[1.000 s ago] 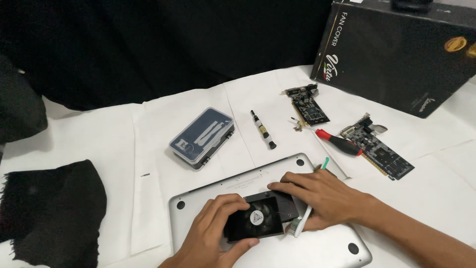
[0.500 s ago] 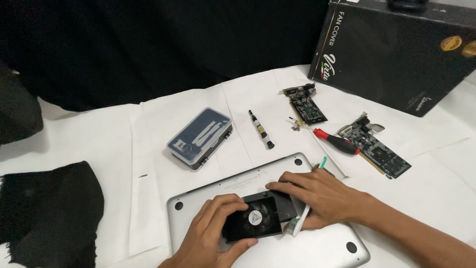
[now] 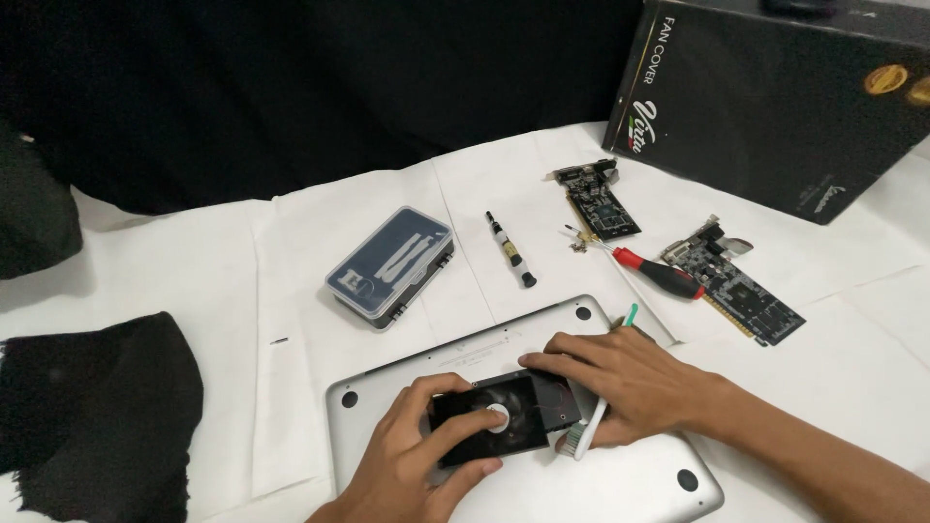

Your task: The person cleans a laptop heatsink and fan assembly using a toothbrush and a manual screwdriver. They brush the heatsink fins and fan blades, then unscrew and remove the fan from the heatsink, placing the components on the table.

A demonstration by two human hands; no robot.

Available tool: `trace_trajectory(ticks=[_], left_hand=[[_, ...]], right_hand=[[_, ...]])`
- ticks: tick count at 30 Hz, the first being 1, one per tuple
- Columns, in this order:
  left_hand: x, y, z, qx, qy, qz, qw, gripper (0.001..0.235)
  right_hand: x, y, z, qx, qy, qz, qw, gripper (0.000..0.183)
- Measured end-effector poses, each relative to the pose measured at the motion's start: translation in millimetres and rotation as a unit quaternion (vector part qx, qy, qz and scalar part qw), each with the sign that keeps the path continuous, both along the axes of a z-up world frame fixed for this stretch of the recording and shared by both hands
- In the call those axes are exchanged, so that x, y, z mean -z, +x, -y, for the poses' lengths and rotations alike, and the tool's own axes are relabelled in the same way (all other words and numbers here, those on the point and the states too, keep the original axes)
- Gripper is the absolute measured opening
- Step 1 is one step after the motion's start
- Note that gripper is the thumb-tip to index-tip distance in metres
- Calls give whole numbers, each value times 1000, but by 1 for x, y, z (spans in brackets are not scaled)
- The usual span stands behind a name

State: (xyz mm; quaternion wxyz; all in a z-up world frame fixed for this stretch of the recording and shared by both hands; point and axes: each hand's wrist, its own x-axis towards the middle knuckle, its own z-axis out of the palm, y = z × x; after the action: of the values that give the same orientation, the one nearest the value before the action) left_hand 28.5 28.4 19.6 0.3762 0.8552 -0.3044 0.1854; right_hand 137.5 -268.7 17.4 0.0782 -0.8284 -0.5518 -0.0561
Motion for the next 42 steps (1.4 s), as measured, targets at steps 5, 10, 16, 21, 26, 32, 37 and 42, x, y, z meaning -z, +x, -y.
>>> trace_trajectory(ticks=[5,10,16,21,26,32,37,42], left_hand=[[-3,1,0,4,-4,22,1000,37],[-1,2,-4,-3,6,35,999,40],[2,4,-3,-2,40,103,994,39],[10,2,-2,-12,64,154,986,35],[10,1,-1,-11,52,157,986,32],[12,2,-2,-10,43,154,987,42],[14,1,-2,-4,40,150,988,40],[10,2,-1,-1,58,154,986,36]], right_hand=[[-12,2,-2,-10,30,-2,1000,80],[-16,12,11,-32,124,38,991,85],[-25,-1,6,-37,186,-79,979,87],[-22,-21,-15,-57,151,58,985,87],[-6,-23,-14,-52,145,122,980,75],[-5,-25,-15,-86,168,151,970,41],[-13,-31,-24,-153,230,100,956,19],[-16,-30,-19,-132,195,99,967,39]])
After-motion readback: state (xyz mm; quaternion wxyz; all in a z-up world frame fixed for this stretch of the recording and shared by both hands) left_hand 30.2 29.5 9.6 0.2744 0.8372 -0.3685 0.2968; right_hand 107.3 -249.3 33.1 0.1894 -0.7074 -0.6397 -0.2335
